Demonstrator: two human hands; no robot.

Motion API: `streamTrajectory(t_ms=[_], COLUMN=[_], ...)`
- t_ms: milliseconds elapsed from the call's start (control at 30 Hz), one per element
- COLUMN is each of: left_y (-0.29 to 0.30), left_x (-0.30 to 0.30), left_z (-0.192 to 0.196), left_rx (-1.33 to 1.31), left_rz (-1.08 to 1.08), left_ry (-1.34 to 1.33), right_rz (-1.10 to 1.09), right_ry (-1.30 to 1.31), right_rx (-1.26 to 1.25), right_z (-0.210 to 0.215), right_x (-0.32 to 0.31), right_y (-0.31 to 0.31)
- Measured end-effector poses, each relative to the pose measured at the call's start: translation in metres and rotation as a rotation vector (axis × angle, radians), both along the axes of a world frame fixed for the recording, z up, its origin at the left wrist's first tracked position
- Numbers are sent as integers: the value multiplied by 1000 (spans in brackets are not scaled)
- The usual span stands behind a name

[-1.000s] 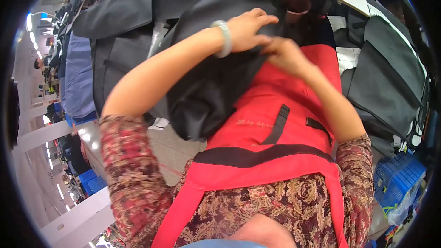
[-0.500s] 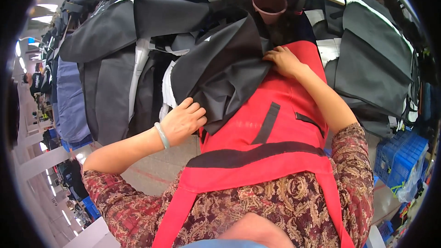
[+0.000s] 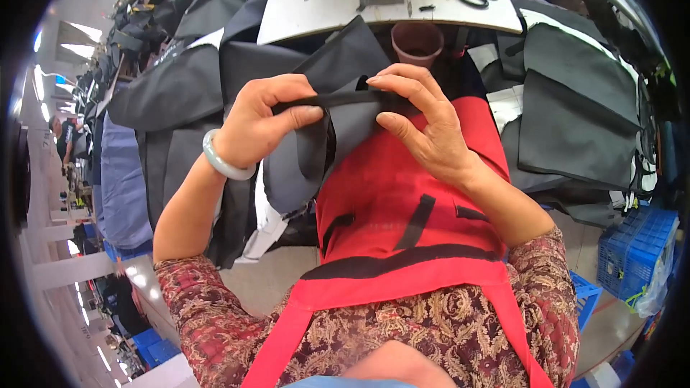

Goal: Sewing components of black bags using an industrial sewing machine.

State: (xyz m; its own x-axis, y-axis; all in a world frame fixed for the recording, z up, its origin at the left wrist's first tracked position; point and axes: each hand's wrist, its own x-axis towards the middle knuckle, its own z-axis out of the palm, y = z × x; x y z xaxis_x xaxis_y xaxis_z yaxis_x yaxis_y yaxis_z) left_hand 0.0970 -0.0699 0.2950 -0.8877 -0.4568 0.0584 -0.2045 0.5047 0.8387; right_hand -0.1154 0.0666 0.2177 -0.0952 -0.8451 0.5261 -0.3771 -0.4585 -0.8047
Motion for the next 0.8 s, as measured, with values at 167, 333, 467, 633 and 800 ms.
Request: streamTrajectory(t_ms=[167,333,467,633,800], left_y=[-20,-36,-57,-85,-126], left_x=[-21,-49,-67,-83,-100], left_z=[-10,-9,-8,-17,-31], left_rx=[178,537,452,475,736], left_rz=[21,58,29,69,35], left_ry=[2,-53,-20,62,106], right_rz=[354,258,420,390,332], right_ry=[-416,-99,-175,-433,-539], right_rx=[498,370,306,287,466], right_z=[8,27,21,15,16], right_x=[-12,-53,-68,-66,-84], right_y=[-11,-47,-69,-96,-127])
